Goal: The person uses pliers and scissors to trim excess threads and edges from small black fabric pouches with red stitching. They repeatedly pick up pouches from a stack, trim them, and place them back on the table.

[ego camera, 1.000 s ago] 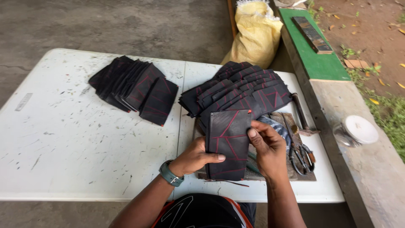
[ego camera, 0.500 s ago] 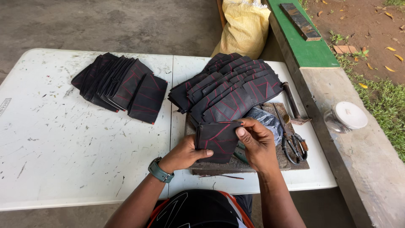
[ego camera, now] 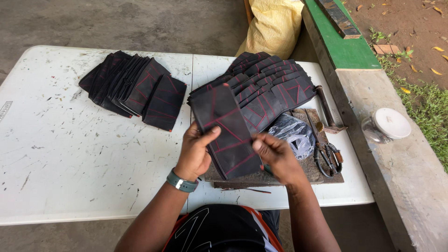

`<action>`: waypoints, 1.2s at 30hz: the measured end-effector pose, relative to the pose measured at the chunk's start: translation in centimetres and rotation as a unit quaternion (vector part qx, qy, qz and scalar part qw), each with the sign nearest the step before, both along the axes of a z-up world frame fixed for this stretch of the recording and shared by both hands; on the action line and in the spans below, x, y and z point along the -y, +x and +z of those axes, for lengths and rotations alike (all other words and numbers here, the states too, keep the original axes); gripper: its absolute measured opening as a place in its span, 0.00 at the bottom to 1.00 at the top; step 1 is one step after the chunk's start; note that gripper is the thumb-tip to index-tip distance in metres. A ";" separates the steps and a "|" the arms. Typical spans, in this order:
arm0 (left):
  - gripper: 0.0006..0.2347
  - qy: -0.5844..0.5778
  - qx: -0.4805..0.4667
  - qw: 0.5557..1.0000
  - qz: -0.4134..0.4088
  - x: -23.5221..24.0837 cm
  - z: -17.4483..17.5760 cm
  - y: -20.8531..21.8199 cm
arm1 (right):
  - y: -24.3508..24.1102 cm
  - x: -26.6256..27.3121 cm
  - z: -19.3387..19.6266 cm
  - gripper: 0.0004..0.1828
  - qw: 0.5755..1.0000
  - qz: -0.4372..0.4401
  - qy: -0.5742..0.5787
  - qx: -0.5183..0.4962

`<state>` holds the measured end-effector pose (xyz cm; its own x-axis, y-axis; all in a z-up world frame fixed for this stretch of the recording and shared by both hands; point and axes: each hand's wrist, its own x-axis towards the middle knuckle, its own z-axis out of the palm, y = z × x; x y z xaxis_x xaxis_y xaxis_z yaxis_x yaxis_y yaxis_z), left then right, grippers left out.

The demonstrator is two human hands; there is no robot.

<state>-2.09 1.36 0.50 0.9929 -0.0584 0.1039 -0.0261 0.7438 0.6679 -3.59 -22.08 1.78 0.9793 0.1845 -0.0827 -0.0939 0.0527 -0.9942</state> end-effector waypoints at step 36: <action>0.19 0.421 0.083 0.893 0.133 -8.6 -2.2 2.3 | -1.1 -4.9 -4.1 0.33 0.991 0.051 -0.126 -0.005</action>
<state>0.26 9.95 -1.73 0.9583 0.0493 0.2816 -0.2781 -0.0682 0.9581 -4.66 -17.22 -2.31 0.9557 0.2538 -0.1489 -0.0969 -0.2065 -0.9736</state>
